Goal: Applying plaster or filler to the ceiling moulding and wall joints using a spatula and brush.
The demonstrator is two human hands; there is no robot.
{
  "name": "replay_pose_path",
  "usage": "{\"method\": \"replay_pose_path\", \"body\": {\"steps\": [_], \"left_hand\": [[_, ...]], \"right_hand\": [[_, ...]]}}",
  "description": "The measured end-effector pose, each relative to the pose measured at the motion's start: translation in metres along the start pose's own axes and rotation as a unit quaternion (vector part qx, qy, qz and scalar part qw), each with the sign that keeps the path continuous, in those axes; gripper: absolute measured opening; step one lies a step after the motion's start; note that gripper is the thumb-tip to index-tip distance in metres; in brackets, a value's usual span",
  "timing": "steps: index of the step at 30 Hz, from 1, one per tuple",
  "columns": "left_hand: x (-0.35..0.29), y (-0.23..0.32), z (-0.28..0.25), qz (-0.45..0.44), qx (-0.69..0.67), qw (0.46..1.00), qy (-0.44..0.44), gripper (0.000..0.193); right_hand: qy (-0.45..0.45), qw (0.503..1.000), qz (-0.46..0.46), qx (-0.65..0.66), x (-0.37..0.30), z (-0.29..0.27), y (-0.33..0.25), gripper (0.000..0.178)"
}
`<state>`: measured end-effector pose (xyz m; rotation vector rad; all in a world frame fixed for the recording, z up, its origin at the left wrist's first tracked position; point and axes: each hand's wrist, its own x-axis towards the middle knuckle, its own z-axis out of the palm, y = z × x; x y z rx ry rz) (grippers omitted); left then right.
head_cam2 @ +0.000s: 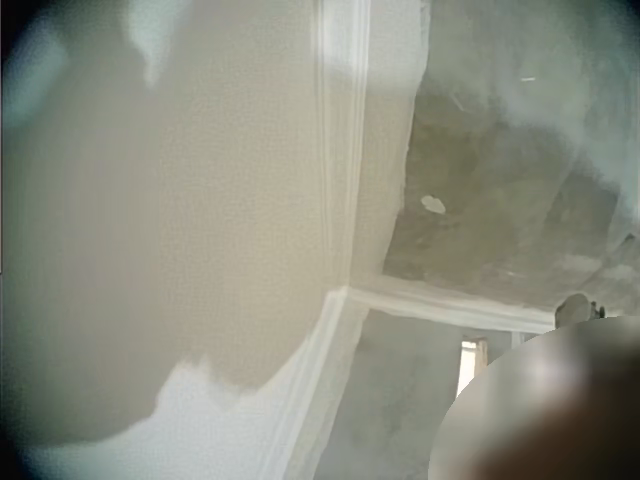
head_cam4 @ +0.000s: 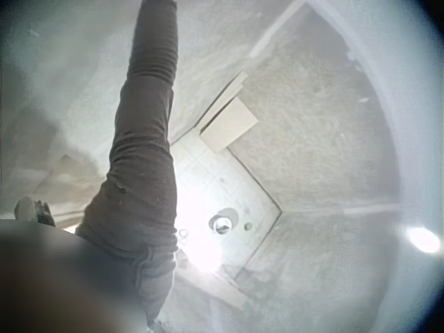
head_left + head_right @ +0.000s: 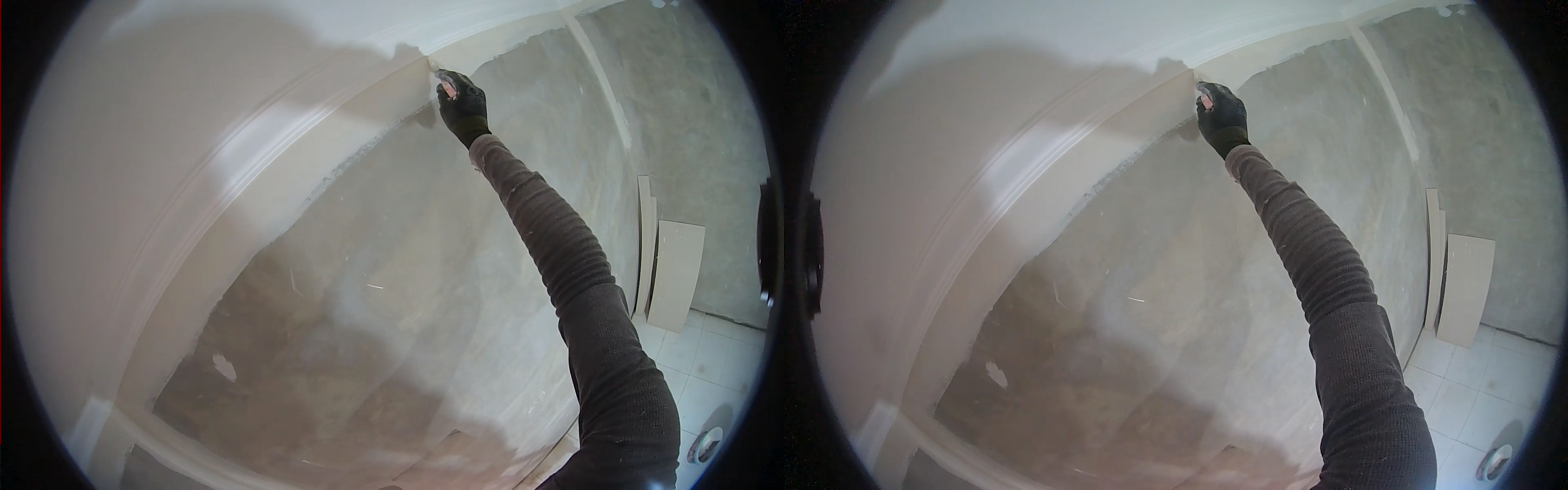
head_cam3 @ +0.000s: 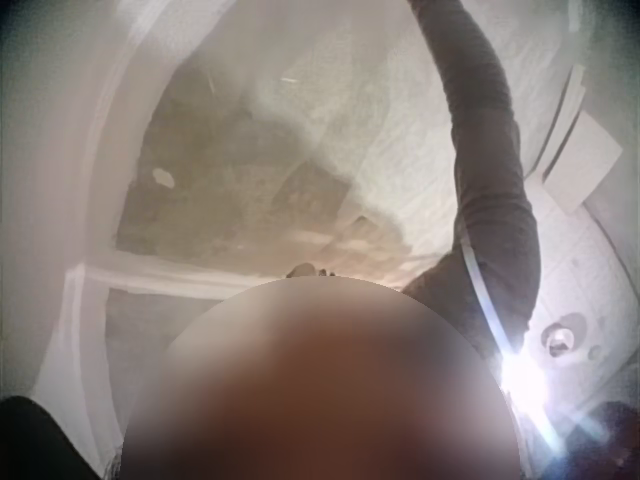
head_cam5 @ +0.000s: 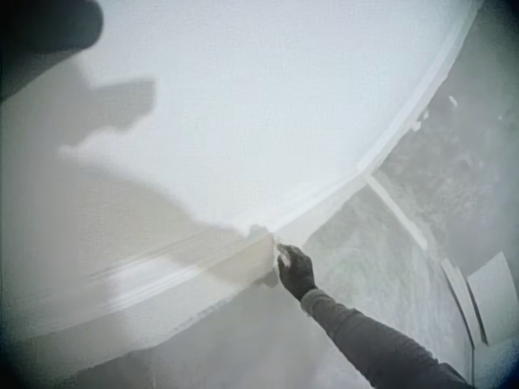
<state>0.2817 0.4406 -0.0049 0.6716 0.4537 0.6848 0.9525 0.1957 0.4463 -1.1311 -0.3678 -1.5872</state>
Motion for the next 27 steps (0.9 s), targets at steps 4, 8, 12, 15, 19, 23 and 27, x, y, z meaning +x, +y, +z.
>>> {"method": "replay_pose_path", "body": {"steps": [4, 8, 12, 15, 19, 23, 27], "left_hand": [[-0.001, -0.001, -0.001, -0.003, -0.016, 1.000, 0.004, 0.050], [-0.001, -0.002, -0.002, -0.005, -0.023, 1.000, 0.004, 0.050], [-0.001, -0.002, -0.002, -0.007, -0.032, 0.999, 0.005, 0.049], [-0.002, -0.002, -0.002, -0.008, -0.035, 0.999, 0.005, 0.049], [-0.001, -0.002, -0.004, -0.009, -0.042, 0.999, 0.007, 0.048], [-0.002, -0.001, -0.004, -0.012, -0.048, 0.999, 0.006, 0.048], [-0.001, 0.000, -0.005, -0.011, -0.054, 0.998, 0.007, 0.047]], "right_hand": [[-0.015, 1.000, 0.007, -0.006, 0.000, -0.002, 0.000, 0.026], [-0.011, 1.000, 0.018, 0.012, 0.005, -0.006, 0.002, 0.027], [-0.020, 0.998, 0.044, 0.029, 0.006, -0.010, 0.001, 0.027], [-0.034, 0.998, 0.047, 0.015, 0.006, -0.013, 0.001, 0.027], [-0.050, 0.996, 0.066, 0.025, 0.006, -0.014, -0.003, 0.027], [-0.049, 0.999, 0.014, 0.002, 0.008, -0.016, -0.001, 0.027], [-0.065, 0.997, 0.040, 0.011, 0.006, -0.016, -0.008, 0.026]]}}
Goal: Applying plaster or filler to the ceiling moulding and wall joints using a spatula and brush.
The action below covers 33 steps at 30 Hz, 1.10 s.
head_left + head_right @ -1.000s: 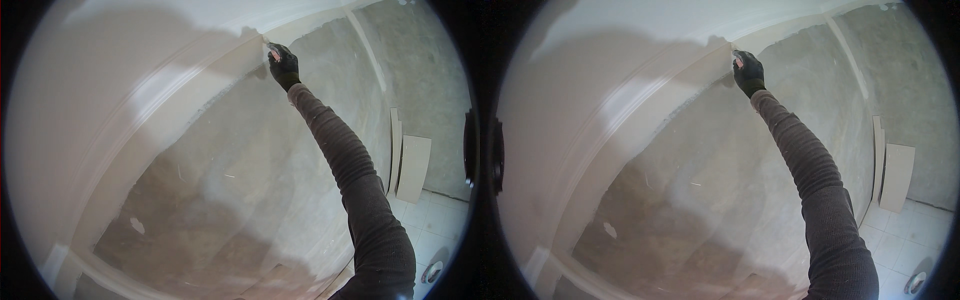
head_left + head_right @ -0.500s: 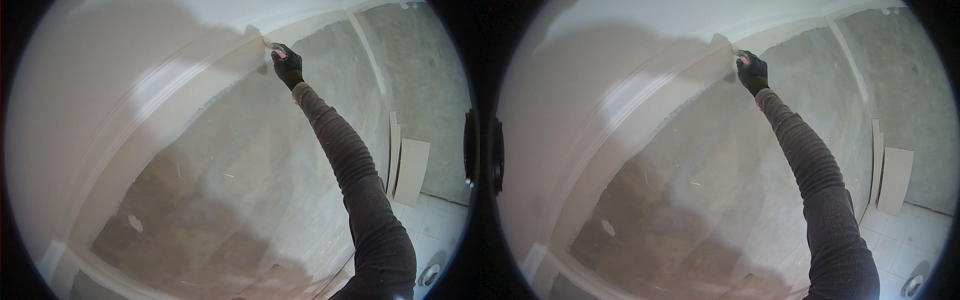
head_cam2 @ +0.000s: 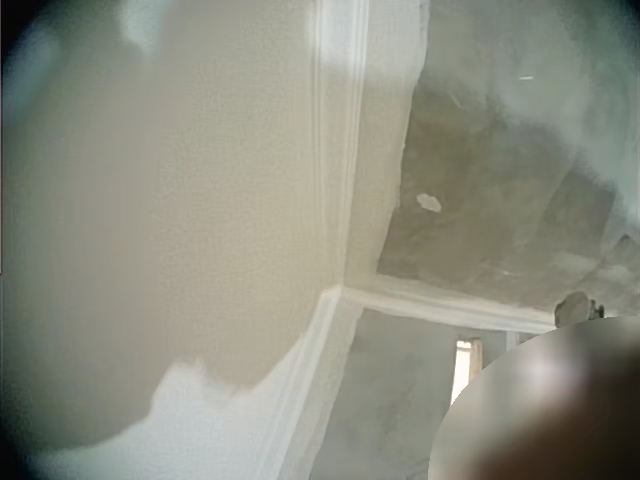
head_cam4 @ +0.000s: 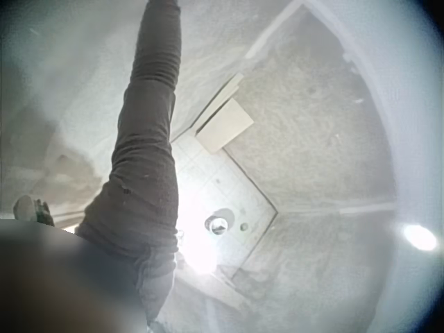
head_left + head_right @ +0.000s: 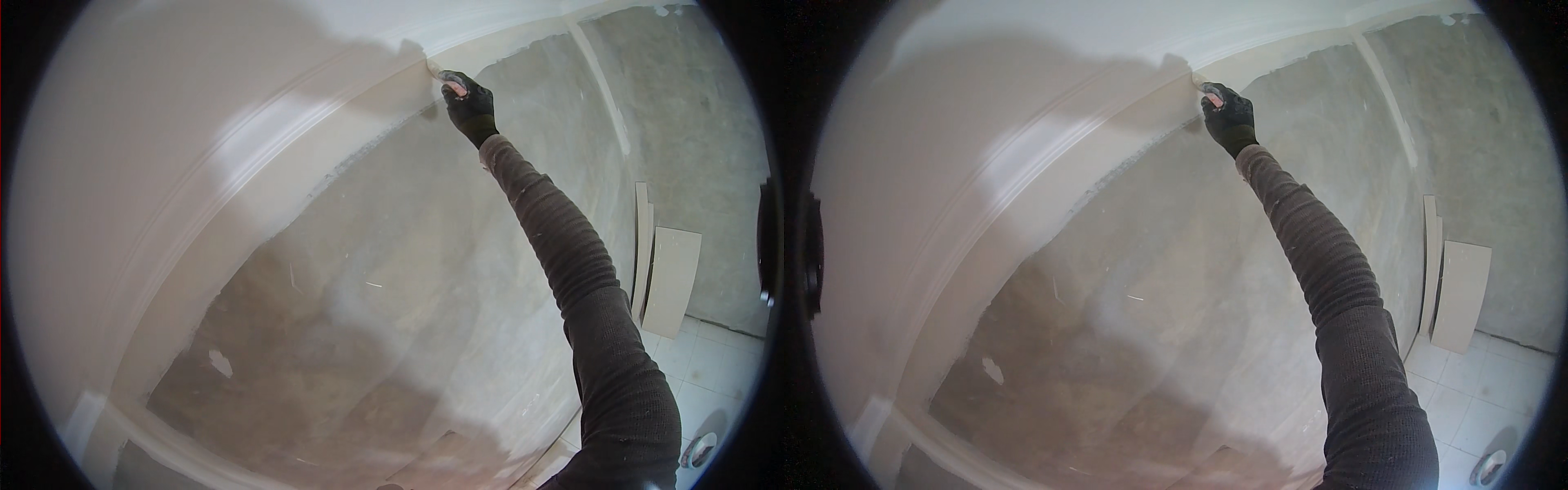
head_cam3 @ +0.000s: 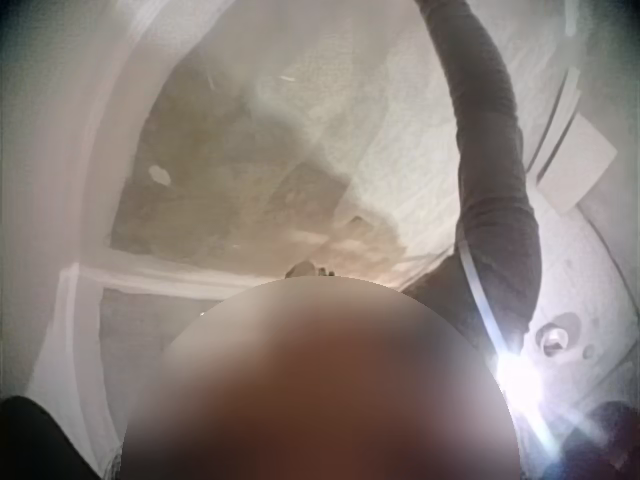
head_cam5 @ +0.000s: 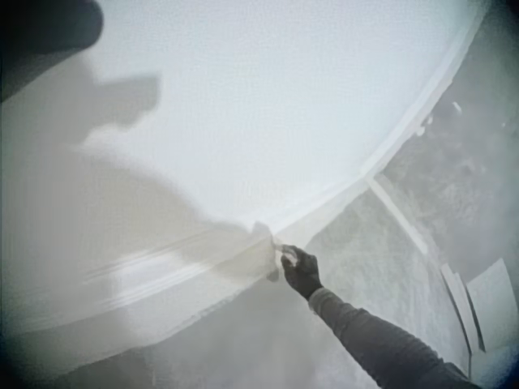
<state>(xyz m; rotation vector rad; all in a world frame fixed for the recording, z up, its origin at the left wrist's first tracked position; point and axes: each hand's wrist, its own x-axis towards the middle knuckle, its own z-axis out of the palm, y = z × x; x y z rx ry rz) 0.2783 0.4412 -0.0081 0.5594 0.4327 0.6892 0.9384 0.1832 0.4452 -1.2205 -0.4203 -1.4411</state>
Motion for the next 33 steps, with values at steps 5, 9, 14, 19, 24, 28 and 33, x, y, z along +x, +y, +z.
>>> {"method": "replay_pose_path", "body": {"steps": [5, 9, 14, 19, 24, 28, 33], "left_hand": [[-0.001, 0.001, -0.002, -0.004, -0.010, 1.000, 0.000, 0.046], [-0.001, 0.001, -0.003, -0.005, -0.014, 1.000, -0.001, 0.046], [-0.003, 0.001, -0.003, -0.006, -0.018, 1.000, -0.001, 0.045], [-0.005, 0.001, -0.004, -0.006, -0.025, 1.000, -0.001, 0.044], [-0.005, 0.001, -0.005, -0.008, -0.028, 1.000, -0.002, 0.044], [-0.006, 0.001, -0.005, -0.007, -0.034, 0.999, -0.001, 0.043], [-0.008, 0.002, -0.006, -0.005, -0.039, 0.999, -0.002, 0.042]], "right_hand": [[0.000, 1.000, -0.030, -0.001, -0.001, -0.002, -0.002, 0.026], [-0.013, 1.000, -0.026, -0.001, -0.002, -0.005, -0.005, 0.026], [-0.020, 0.999, -0.034, -0.004, -0.004, -0.008, -0.008, 0.026], [-0.019, 0.998, -0.064, 0.015, -0.007, -0.007, -0.012, 0.025], [-0.018, 0.994, -0.107, -0.020, -0.007, -0.008, -0.007, 0.025], [-0.026, 0.996, -0.082, -0.002, -0.010, -0.005, -0.013, 0.026], [-0.017, 0.996, -0.090, 0.012, -0.010, -0.006, -0.020, 0.023]]}}
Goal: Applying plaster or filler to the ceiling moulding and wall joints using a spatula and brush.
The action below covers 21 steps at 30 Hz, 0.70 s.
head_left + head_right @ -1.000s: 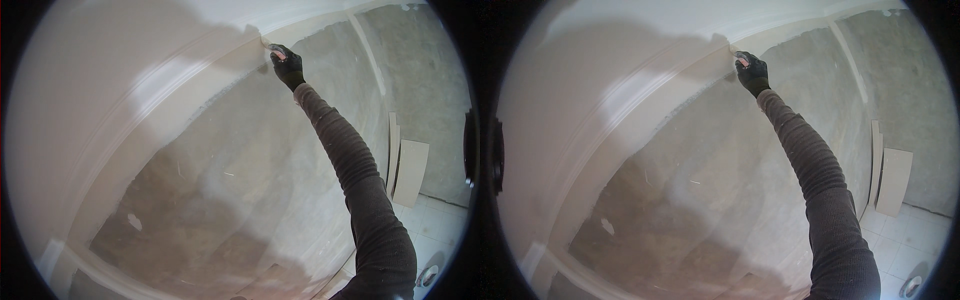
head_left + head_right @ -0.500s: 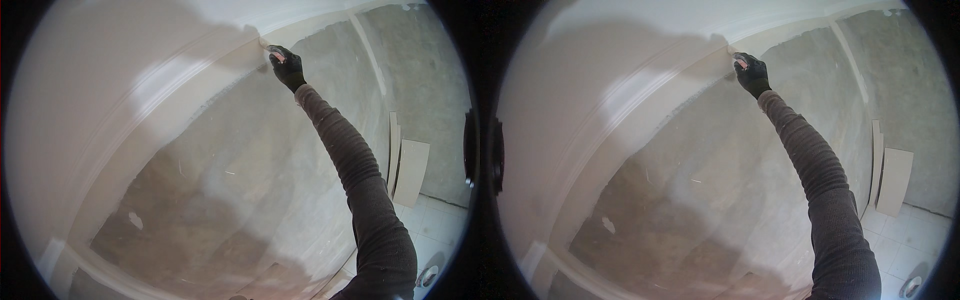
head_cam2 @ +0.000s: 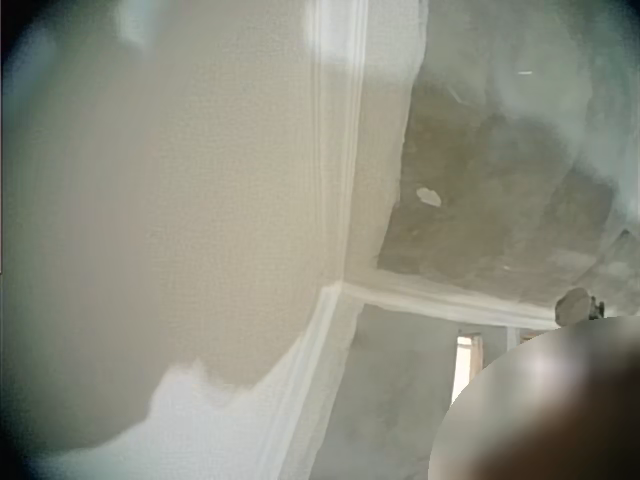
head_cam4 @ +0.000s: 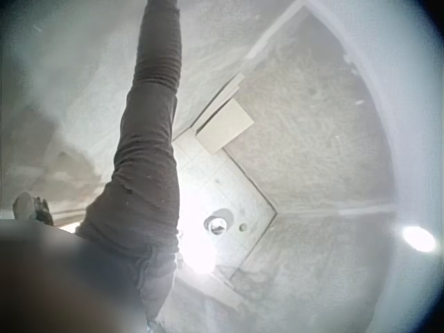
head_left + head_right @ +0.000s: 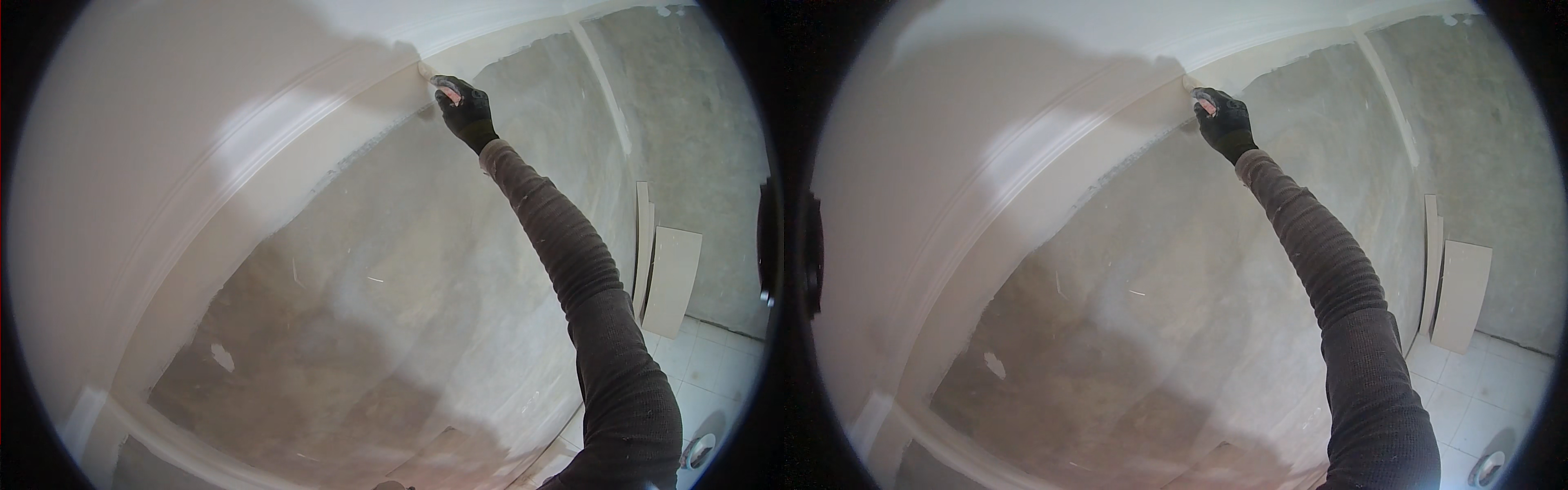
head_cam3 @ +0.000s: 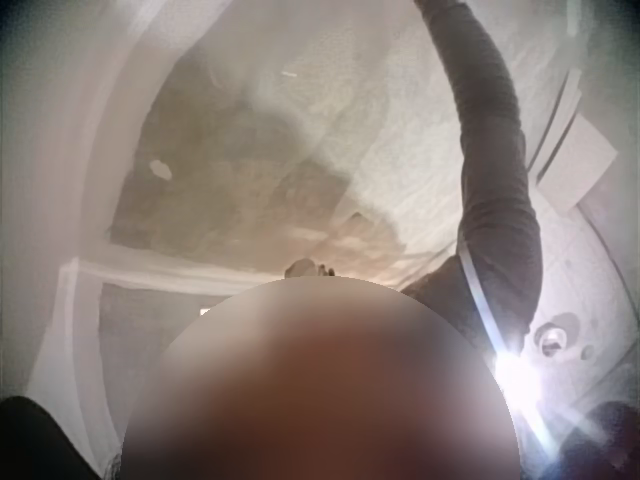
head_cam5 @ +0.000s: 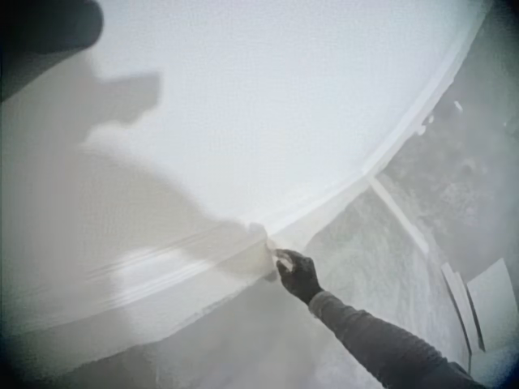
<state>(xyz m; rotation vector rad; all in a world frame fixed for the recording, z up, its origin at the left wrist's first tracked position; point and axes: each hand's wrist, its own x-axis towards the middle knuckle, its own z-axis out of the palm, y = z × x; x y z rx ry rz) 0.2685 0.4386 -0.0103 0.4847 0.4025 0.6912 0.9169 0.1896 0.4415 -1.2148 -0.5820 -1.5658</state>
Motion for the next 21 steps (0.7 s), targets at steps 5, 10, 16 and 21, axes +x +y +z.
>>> {"method": "replay_pose_path", "body": {"steps": [5, 10, 16, 21], "left_hand": [[-0.002, 0.000, -0.003, -0.003, -0.004, 1.000, 0.002, 0.042], [-0.004, 0.000, -0.004, -0.005, -0.009, 1.000, 0.000, 0.041], [-0.005, -0.001, -0.005, -0.006, -0.017, 1.000, 0.000, 0.040], [-0.005, -0.001, -0.007, -0.010, -0.028, 1.000, 0.000, 0.039]], "right_hand": [[-0.016, 1.000, 0.017, 0.002, -0.004, -0.001, -0.006, 0.025], [-0.012, 1.000, 0.010, 0.019, -0.004, -0.001, -0.009, 0.026], [-0.017, 0.999, 0.008, 0.027, -0.006, 0.001, -0.012, 0.027], [-0.028, 0.999, 0.018, 0.022, -0.007, 0.001, -0.016, 0.027]]}}
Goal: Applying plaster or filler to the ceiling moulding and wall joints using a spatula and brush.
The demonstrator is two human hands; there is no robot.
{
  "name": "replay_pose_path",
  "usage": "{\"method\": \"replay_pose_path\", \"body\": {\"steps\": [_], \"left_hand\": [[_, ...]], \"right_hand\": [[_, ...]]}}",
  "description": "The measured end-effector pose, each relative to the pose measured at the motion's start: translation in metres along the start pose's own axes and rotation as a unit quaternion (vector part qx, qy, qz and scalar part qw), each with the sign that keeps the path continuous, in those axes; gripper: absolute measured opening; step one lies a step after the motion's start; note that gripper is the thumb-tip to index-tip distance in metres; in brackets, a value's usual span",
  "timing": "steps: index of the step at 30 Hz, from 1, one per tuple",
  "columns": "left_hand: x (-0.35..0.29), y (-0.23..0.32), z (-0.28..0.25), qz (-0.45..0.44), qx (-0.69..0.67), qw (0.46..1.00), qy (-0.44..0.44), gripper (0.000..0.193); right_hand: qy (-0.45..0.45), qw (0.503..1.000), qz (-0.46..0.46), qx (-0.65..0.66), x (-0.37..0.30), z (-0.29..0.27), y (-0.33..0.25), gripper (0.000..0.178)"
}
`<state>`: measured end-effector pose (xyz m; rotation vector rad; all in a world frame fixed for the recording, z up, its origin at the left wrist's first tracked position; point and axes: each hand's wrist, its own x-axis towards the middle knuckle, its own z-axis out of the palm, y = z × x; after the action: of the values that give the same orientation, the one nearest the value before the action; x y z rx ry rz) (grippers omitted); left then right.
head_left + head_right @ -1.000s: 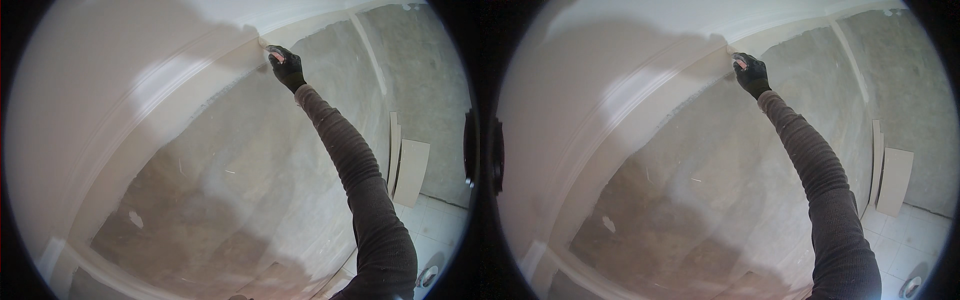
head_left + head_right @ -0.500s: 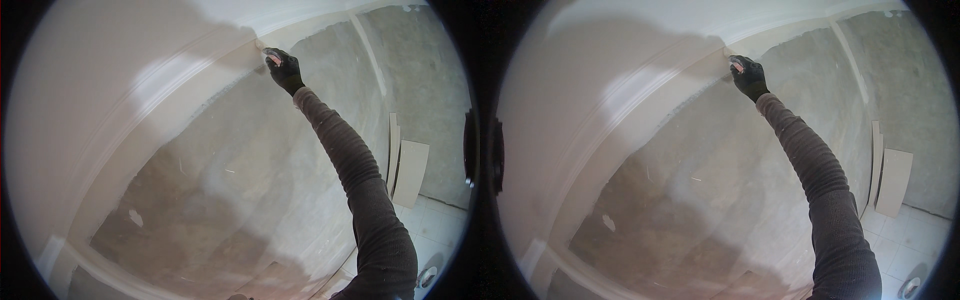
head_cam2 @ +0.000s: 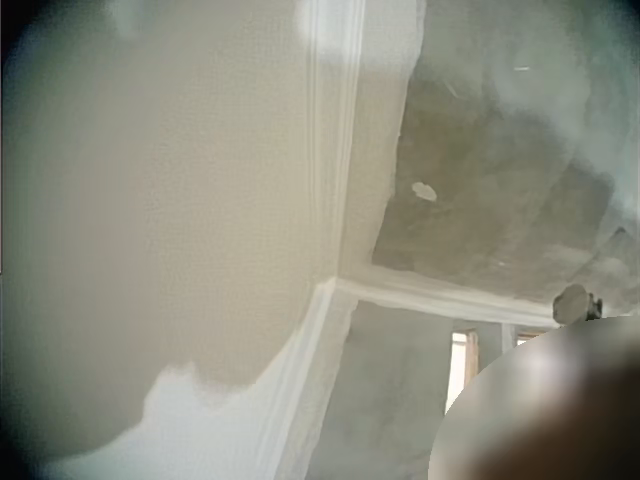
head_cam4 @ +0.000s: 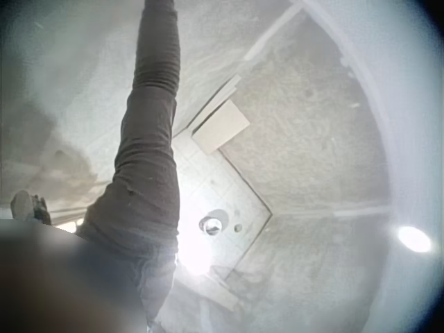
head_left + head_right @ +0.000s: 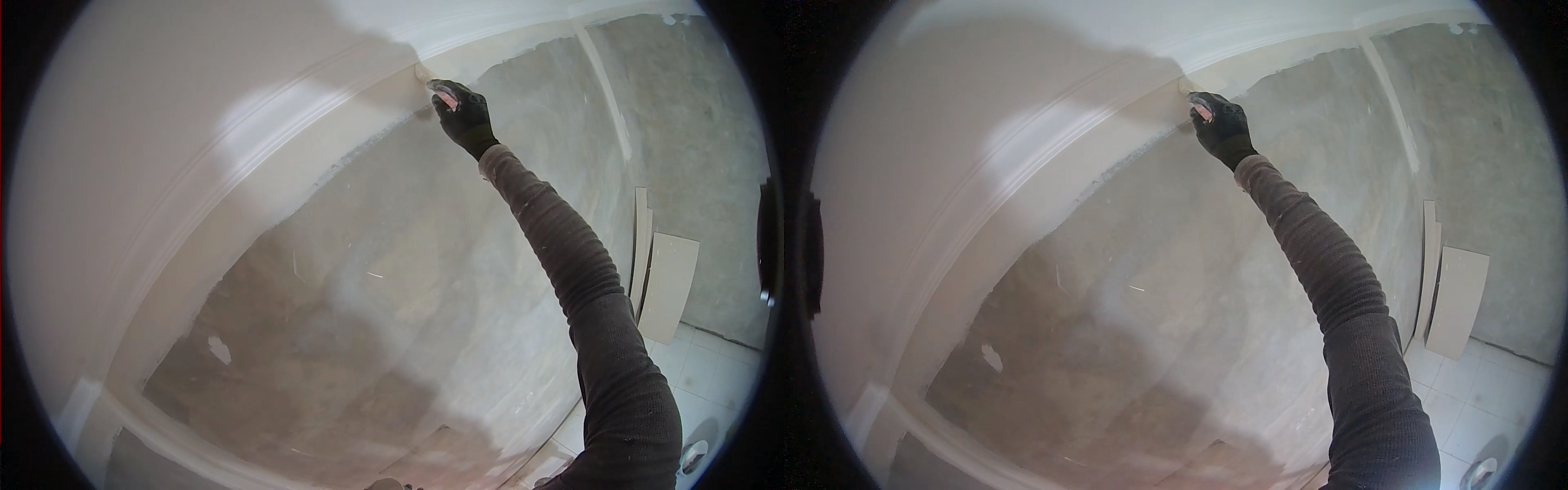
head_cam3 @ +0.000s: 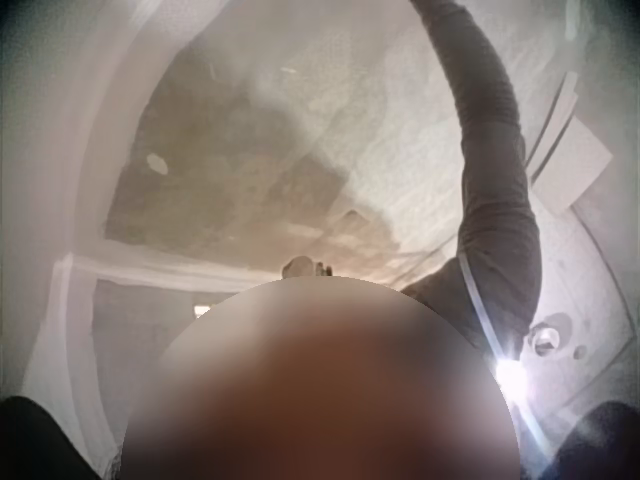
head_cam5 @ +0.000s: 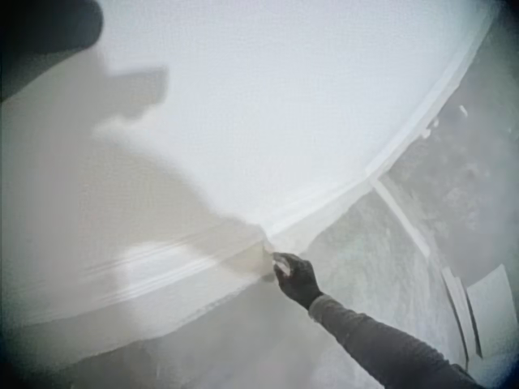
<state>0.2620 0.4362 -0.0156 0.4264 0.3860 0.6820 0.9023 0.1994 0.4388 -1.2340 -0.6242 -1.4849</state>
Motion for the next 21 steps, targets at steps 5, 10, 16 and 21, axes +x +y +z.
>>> {"method": "replay_pose_path", "body": {"steps": [5, 10, 16, 21], "left_hand": [[-0.003, 0.001, -0.002, -0.003, -0.011, 1.000, -0.001, 0.039], [-0.004, 0.000, -0.004, -0.008, -0.022, 1.000, -0.001, 0.039], [-0.004, 0.000, -0.005, -0.005, -0.033, 0.999, -0.002, 0.041], [-0.008, -0.007, 0.005, 0.036, 0.036, 0.998, -0.022, 0.039]], "right_hand": [[-0.005, 1.000, 0.015, 0.017, -0.002, 0.001, -0.007, 0.028], [-0.007, 1.000, -0.011, 0.012, -0.003, -0.001, -0.012, 0.028], [-0.010, 1.000, -0.027, -0.002, -0.001, -0.001, -0.021, 0.028], [-0.003, 1.000, -0.028, -0.015, -0.003, 0.002, -0.029, 0.027]]}}
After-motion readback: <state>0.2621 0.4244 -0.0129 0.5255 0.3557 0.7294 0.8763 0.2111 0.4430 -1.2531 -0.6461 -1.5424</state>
